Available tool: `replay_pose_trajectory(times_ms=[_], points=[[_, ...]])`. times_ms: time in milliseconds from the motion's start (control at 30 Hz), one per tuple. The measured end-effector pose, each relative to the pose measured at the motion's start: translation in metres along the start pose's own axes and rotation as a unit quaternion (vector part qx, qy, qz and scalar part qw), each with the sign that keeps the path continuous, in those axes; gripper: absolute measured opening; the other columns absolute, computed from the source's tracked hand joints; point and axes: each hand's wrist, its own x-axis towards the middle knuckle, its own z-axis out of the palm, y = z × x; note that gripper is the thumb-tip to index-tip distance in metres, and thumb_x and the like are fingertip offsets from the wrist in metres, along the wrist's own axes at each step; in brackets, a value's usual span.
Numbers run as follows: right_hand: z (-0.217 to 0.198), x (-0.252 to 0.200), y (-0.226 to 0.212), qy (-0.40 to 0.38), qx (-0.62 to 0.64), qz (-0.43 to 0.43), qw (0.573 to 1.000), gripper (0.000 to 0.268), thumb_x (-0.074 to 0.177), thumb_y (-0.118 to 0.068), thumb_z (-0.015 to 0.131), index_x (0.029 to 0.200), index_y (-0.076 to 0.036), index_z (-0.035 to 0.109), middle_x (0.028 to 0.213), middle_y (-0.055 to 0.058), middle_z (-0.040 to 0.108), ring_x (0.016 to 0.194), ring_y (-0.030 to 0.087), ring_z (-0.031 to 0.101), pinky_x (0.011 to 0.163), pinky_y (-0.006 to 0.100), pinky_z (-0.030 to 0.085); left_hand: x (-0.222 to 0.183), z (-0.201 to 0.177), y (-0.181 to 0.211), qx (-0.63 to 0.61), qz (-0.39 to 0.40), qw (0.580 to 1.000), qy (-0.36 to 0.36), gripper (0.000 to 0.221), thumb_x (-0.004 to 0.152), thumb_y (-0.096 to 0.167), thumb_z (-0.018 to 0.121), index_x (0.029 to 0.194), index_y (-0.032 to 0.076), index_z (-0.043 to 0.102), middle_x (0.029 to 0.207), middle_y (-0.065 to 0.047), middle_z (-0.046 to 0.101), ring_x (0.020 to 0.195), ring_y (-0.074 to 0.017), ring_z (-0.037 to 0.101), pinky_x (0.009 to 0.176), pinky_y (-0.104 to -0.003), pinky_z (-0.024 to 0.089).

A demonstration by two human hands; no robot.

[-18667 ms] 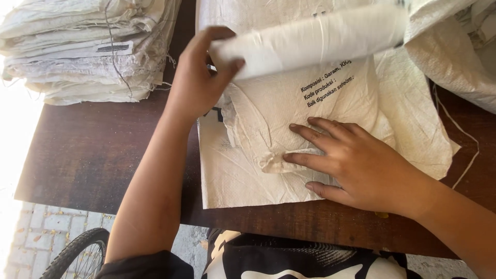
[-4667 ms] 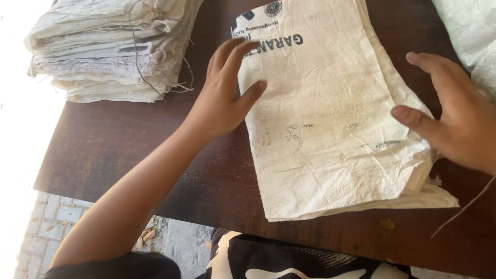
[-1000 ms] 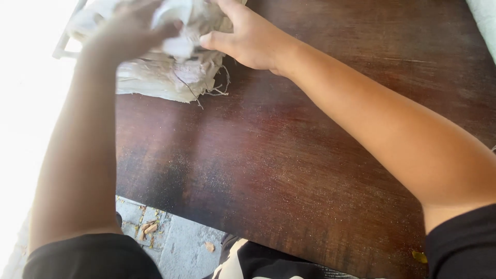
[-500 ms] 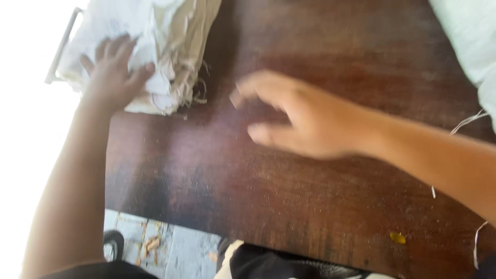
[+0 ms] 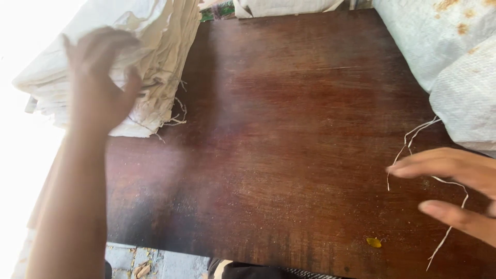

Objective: The recorder is sorting and stacking large woven sacks on a wooden table.

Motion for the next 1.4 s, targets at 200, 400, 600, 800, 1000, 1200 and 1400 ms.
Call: replay_pose_trajectory(times_ms=[200, 400, 600, 800, 1000, 1200, 1400], points=[[-0.008, -0.070, 0.105, 0.054, -0.029, 0.120, 0.991, 0.045, 0.094, -0.026, 0.062, 0.138, -0.014, 0.061, 0.130, 0.010, 0.071, 0.121, 0.025, 0.069, 0.108, 0.046, 0.053, 0.006, 0.046, 0.106, -0.087, 0.115, 0.983, -0.113, 0.038, 0.084, 0.002, 0.066, 0.122, 0.004, 0.068, 0.124, -0.013, 0.071, 0.126, -0.0288, 0.064, 0.125, -0.064, 0.025], [-0.025, -0.078, 0.158, 0.120, -0.141, 0.322, 0.928, 0.037, 0.108, -0.019, 0.057, 0.144, -0.008, 0.060, 0.125, 0.019, 0.070, 0.112, 0.030, 0.069, 0.102, 0.045, 0.054, 0.018, 0.090, 0.170, -0.229, 0.147, 0.935, -0.228, 0.038, 0.087, 0.007, 0.069, 0.125, 0.004, 0.066, 0.120, -0.012, 0.069, 0.117, -0.0286, 0.065, 0.112, -0.055, 0.044], [-0.036, -0.012, 0.026, 0.157, -0.168, 0.271, 0.935, 0.054, 0.085, -0.006, 0.066, 0.137, 0.003, 0.054, 0.133, 0.025, 0.062, 0.121, 0.036, 0.061, 0.103, 0.050, 0.050, 0.053, 0.126, 0.230, -0.395, 0.170, 0.865, -0.260, 0.042, 0.092, 0.008, 0.068, 0.134, 0.010, 0.063, 0.152, -0.016, 0.048, 0.137, -0.0344, 0.056, 0.113, -0.046, 0.052], [-0.016, 0.013, 0.014, 0.051, -0.153, 0.271, 0.949, 0.039, 0.086, -0.012, 0.065, 0.123, 0.001, 0.061, 0.117, 0.021, 0.069, 0.111, 0.035, 0.065, 0.100, 0.048, 0.051, 0.092, 0.185, 0.294, -0.393, 0.222, 0.874, -0.181, 0.043, 0.086, 0.016, 0.082, 0.128, 0.023, 0.076, 0.166, -0.027, 0.010, 0.154, -0.0567, 0.013, 0.123, -0.065, 0.027], [-0.005, 0.020, 0.033, -0.012, -0.238, 0.261, 0.935, 0.037, 0.095, -0.021, 0.062, 0.123, 0.002, 0.060, 0.108, 0.020, 0.070, 0.103, 0.033, 0.067, 0.109, 0.054, 0.044, 0.111, 0.223, 0.339, -0.378, 0.199, 0.901, -0.079, 0.020, 0.083, 0.025, 0.086, 0.101, 0.018, 0.080, 0.162, -0.025, 0.018, 0.142, -0.0529, 0.033, 0.115, -0.062, 0.041], [-0.028, 0.034, 0.022, 0.156, -0.200, 0.126, 0.959, 0.037, 0.093, -0.011, 0.060, 0.127, 0.006, 0.060, 0.124, 0.028, 0.065, 0.115, 0.040, 0.062, 0.100, 0.047, 0.051, 0.130, 0.238, 0.319, -0.415, 0.103, 0.902, -0.061, 0.013, 0.096, 0.010, 0.079, 0.107, 0.003, 0.075, 0.146, -0.017, 0.055, 0.111, -0.0278, 0.073, 0.099, -0.042, 0.064], [-0.068, 0.019, 0.043, 0.154, -0.252, 0.123, 0.947, 0.022, 0.109, -0.015, 0.061, 0.125, -0.001, 0.067, 0.122, 0.015, 0.072, 0.110, 0.027, 0.069, 0.102, 0.038, 0.060, 0.152, 0.226, 0.279, -0.378, 0.137, 0.915, 0.030, 0.022, 0.094, -0.006, 0.072, 0.116, -0.003, 0.074, 0.133, -0.018, 0.059, 0.117, -0.0310, 0.067, 0.099, -0.038, 0.061]])
